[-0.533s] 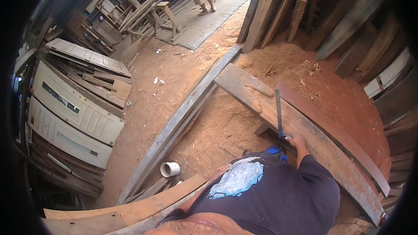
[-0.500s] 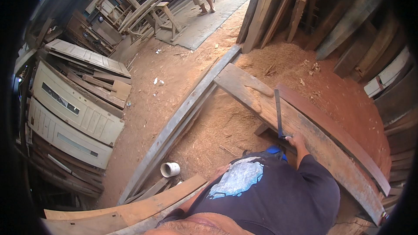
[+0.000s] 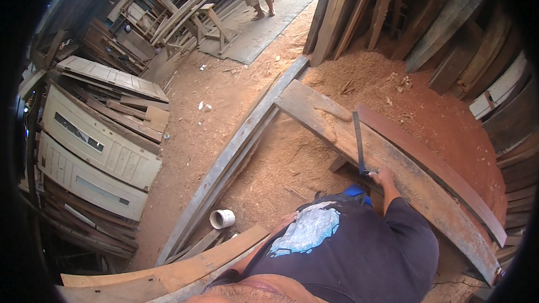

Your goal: The person smooths a long wooden plank using a handheld electric sander and a metal file. They repeatedly sand the plank's surface and edges, then use the file to refine the edges, occasionally pausing to inspect the work.

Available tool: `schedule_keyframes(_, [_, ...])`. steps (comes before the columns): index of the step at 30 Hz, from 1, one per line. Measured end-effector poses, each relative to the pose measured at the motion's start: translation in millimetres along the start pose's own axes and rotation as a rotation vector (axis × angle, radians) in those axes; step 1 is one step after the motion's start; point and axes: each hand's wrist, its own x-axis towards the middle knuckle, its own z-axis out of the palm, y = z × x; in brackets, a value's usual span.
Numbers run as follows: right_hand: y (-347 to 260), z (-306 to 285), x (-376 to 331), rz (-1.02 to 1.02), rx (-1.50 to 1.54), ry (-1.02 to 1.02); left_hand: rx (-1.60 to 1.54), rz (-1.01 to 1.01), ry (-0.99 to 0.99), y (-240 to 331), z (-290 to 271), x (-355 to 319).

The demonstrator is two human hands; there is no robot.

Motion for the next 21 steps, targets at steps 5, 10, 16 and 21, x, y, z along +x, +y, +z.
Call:
schedule_keyframes(5, [14.6, 17.4, 15.8, -0.036, -0.018, 0.06, -0.069, 0.048, 0.005, -19.2, 7.5, -6.5])
schedule_keyframes(10, [9.8, 13.2, 13.3, -0.009, -0.001, -0.007, 0.075, 0.095, 0.038, 6.9, -2.9, -5.8])
schedule_keyframes(16, [-1.0, 2.1, -0.2, 0.0, 0.015, 0.022, -0.065, -0.088, 0.009, -6.4, 7.4, -18.6])
schedule_keyframes(21, [0.0, 7.0, 2.4, -0.009, 0.008, 0.073, 0.089, 0.085, 0.077, -12.0, 7.3, -18.1])
